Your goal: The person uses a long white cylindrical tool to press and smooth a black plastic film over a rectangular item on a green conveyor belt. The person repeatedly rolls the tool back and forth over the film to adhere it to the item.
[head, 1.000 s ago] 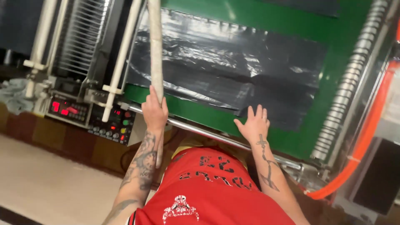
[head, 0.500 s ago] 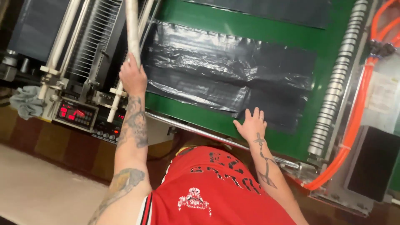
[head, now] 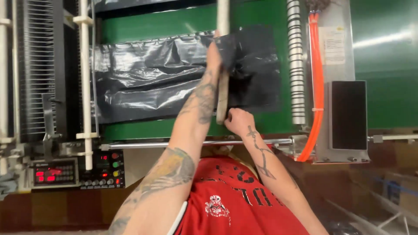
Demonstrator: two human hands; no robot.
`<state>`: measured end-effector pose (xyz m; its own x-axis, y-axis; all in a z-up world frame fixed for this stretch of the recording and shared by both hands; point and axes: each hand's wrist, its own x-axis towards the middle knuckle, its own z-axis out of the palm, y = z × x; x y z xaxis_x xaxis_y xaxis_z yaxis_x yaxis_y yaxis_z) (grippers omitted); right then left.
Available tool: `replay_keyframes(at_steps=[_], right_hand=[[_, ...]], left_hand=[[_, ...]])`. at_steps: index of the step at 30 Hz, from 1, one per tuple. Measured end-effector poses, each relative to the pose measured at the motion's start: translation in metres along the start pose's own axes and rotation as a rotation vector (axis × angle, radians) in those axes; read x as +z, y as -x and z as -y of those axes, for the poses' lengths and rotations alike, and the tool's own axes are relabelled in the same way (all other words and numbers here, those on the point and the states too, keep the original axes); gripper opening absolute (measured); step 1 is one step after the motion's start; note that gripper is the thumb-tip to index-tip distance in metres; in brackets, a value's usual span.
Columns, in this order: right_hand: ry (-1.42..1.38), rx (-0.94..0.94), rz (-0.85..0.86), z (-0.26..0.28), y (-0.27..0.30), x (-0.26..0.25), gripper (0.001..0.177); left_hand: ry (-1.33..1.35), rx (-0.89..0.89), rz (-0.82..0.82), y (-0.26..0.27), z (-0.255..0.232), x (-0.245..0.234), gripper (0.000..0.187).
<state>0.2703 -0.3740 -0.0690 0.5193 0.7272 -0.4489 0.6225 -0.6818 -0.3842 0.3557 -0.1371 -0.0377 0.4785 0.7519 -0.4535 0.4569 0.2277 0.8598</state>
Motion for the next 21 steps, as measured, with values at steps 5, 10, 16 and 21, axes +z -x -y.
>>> replay_keyframes(at_steps=[5, 10, 16, 21], right_hand=[[-0.12, -0.137, 0.002, -0.001, 0.008, -0.003, 0.014], [-0.138, -0.223, -0.268, -0.024, -0.002, 0.025, 0.02], [-0.062, -0.274, -0.395, -0.009, -0.009, 0.025, 0.042], [0.158, -0.139, -0.064, 0.001, -0.012, 0.025, 0.073]], left_hand=[[-0.171, 0.452, 0.161, -0.052, 0.026, 0.031, 0.067], [-0.145, 0.551, 0.231, 0.042, 0.045, -0.07, 0.06], [-0.762, 0.768, -0.222, 0.154, 0.172, -0.224, 0.06], [-1.081, 0.655, -0.603, 0.193, 0.235, -0.302, 0.067]])
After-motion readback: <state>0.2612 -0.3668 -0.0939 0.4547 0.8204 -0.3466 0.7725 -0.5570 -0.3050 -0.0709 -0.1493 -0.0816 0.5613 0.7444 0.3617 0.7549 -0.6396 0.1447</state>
